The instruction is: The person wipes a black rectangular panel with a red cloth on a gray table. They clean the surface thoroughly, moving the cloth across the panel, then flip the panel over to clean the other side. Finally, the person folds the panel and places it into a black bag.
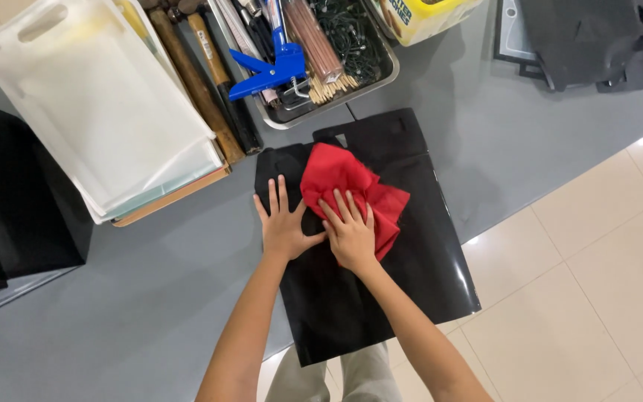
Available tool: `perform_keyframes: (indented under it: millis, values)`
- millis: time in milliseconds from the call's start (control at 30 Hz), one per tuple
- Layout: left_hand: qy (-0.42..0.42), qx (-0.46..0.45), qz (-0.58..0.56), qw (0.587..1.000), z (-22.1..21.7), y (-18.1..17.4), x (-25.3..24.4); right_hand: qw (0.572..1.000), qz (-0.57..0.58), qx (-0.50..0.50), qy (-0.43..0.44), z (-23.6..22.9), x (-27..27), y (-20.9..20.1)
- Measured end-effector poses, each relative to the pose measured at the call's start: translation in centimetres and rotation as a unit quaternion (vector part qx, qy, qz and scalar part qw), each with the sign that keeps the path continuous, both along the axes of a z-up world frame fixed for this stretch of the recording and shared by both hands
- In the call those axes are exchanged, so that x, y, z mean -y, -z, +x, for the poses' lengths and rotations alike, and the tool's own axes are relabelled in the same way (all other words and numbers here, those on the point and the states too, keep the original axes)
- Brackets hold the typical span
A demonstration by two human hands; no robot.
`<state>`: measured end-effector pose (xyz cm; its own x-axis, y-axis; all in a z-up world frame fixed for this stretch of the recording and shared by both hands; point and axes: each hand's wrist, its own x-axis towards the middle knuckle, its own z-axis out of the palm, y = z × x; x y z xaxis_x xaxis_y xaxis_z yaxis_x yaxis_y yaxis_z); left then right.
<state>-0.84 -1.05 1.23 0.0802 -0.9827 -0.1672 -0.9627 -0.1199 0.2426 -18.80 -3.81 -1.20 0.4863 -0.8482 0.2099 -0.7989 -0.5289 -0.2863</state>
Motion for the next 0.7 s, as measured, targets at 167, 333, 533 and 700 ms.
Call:
perform_keyframes:
  millis: [167, 333, 533, 700]
  values:
    - [0.007, -0.020, -0.049, 0.999, 0.1, 0.9, -0.2, 0.999, 0.025, 0.010, 0.045, -2.9, 2.1, -1.1]
    - [0.015, -0.028, -0.056, 0.998, 0.2, 1.6, -0.4, 0.982, -0.027, -0.027, 0.186, -11.8, 7.9, 1.6]
    - [0.007, -0.034, -0.068, 0.997, 0.2, 1.8, -0.3, 0.969, 0.003, -0.019, 0.246, -12.4, 3.5, 0.5]
    - [0.016, -0.027, -0.094, 0.995, 0.7, 2.5, -0.4, 0.995, 0.012, -0.027, 0.101, -7.2, -2.8, -1.8]
